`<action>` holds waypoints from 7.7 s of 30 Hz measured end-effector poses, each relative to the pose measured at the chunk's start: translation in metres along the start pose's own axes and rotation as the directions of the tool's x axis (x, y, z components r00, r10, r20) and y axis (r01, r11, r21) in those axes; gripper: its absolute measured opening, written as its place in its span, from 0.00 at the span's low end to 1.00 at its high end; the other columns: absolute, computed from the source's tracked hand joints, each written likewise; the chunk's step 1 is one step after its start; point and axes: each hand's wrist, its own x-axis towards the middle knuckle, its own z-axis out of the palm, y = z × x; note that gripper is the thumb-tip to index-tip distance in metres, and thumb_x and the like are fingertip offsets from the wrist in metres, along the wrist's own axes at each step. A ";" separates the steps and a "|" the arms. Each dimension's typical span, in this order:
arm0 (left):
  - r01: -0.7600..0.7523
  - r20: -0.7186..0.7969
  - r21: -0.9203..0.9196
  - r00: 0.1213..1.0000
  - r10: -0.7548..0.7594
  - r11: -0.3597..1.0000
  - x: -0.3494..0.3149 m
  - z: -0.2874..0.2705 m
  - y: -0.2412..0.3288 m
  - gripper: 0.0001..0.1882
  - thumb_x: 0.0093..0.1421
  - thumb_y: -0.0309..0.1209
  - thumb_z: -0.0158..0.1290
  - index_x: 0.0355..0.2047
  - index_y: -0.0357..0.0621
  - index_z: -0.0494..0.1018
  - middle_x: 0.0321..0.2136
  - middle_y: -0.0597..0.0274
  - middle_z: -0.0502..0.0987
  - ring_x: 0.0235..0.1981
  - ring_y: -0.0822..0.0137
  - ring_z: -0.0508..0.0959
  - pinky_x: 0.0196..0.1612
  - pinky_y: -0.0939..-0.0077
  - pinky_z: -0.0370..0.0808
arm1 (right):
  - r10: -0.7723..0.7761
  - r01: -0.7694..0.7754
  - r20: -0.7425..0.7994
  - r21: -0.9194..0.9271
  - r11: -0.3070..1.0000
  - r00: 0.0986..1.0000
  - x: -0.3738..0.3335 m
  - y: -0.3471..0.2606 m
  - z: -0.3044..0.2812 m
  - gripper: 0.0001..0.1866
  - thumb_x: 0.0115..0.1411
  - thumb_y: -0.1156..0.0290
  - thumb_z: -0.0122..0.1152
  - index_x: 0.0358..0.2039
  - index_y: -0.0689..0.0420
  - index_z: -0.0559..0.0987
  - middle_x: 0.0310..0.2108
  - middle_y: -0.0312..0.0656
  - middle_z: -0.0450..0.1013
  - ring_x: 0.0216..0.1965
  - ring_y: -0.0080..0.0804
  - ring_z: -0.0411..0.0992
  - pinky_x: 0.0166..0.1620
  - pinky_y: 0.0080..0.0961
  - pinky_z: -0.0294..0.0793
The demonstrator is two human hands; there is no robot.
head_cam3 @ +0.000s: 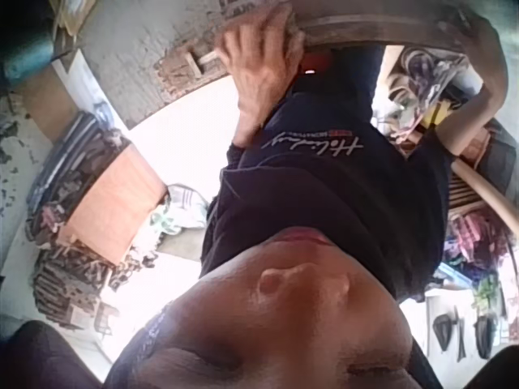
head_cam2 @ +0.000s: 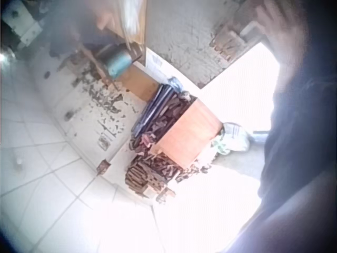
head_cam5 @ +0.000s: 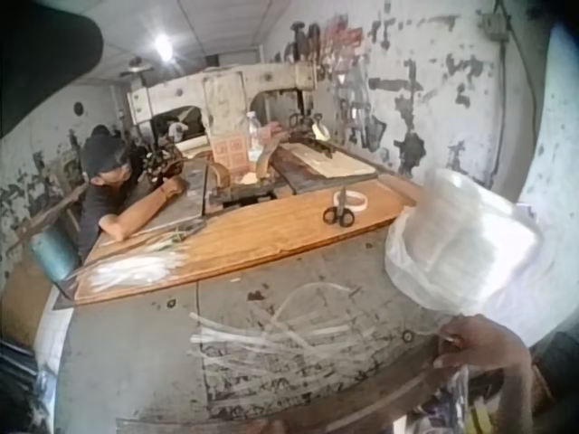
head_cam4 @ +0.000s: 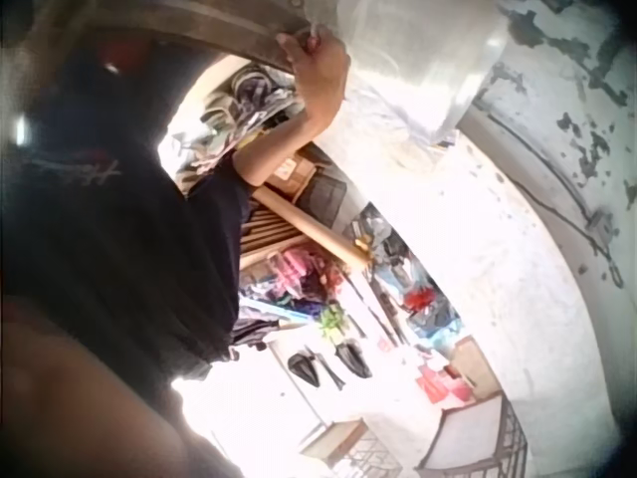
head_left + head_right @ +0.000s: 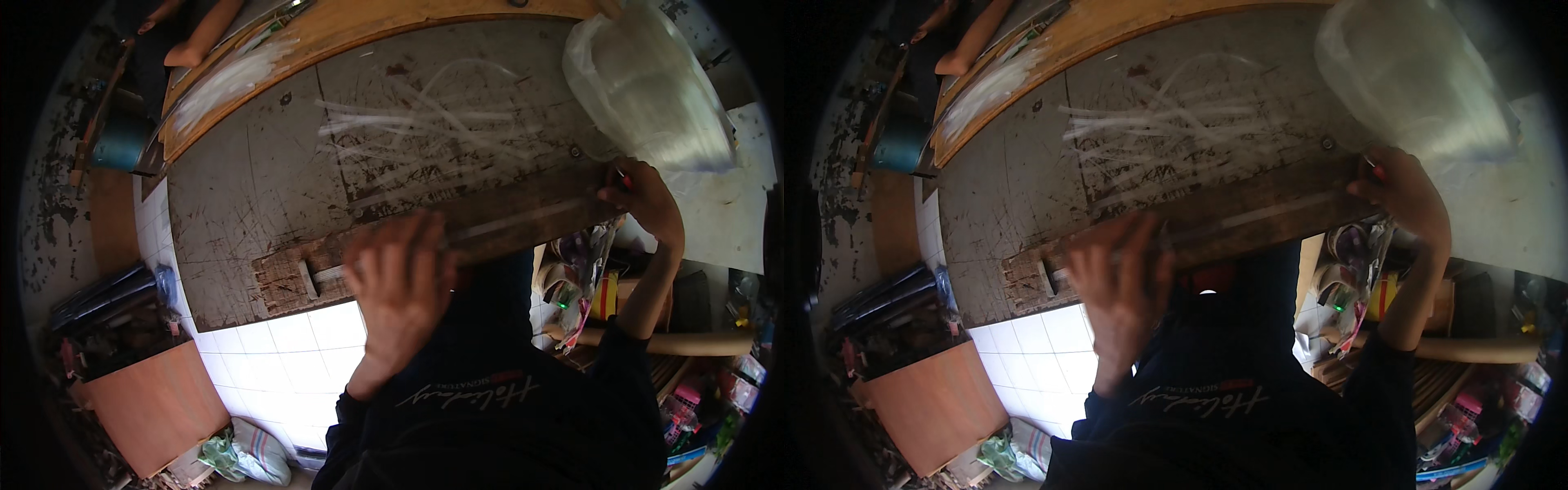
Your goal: The person measures strands of plastic filament along a wooden board and cuts them to length using a utility knife.
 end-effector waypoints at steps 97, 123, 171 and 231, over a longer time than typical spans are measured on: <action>-0.046 0.076 -0.397 0.994 0.083 0.917 0.047 0.042 0.044 0.11 0.53 0.28 0.54 0.38 0.45 0.74 0.43 0.61 0.73 0.43 0.61 0.72 0.45 0.65 0.65 | 0.126 0.026 -0.318 0.433 0.901 0.940 -0.078 -0.048 0.099 0.16 0.54 0.69 0.60 0.40 0.62 0.67 0.15 0.42 0.69 0.16 0.32 0.70 0.19 0.27 0.65; -0.152 0.019 -0.394 0.985 0.173 0.906 0.052 0.029 0.047 0.15 0.52 0.30 0.54 0.41 0.43 0.72 0.45 0.60 0.70 0.43 0.59 0.71 0.44 0.65 0.67 | -0.018 0.187 -0.693 0.169 0.968 0.720 -0.018 0.065 0.031 0.12 0.57 0.69 0.56 0.40 0.62 0.75 0.38 0.44 0.73 0.39 0.32 0.71 0.44 0.24 0.66; 0.468 0.267 -0.477 0.883 -0.385 0.744 -0.048 -0.074 -0.052 0.08 0.46 0.28 0.62 0.26 0.39 0.76 0.23 0.58 0.77 0.22 0.65 0.78 0.23 0.74 0.73 | -0.644 0.602 0.168 0.242 0.761 0.746 -0.059 -0.184 0.127 0.10 0.52 0.68 0.60 0.32 0.59 0.73 0.23 0.43 0.72 0.23 0.37 0.73 0.27 0.28 0.71; 0.532 -0.080 -0.151 0.833 -0.547 0.833 -0.070 -0.049 -0.076 0.12 0.44 0.29 0.63 0.30 0.52 0.76 0.31 0.70 0.70 0.33 0.70 0.70 0.38 0.73 0.61 | -0.520 0.488 0.167 0.198 0.850 0.838 -0.030 -0.206 0.159 0.12 0.50 0.68 0.62 0.31 0.64 0.74 0.21 0.48 0.74 0.24 0.42 0.75 0.30 0.30 0.73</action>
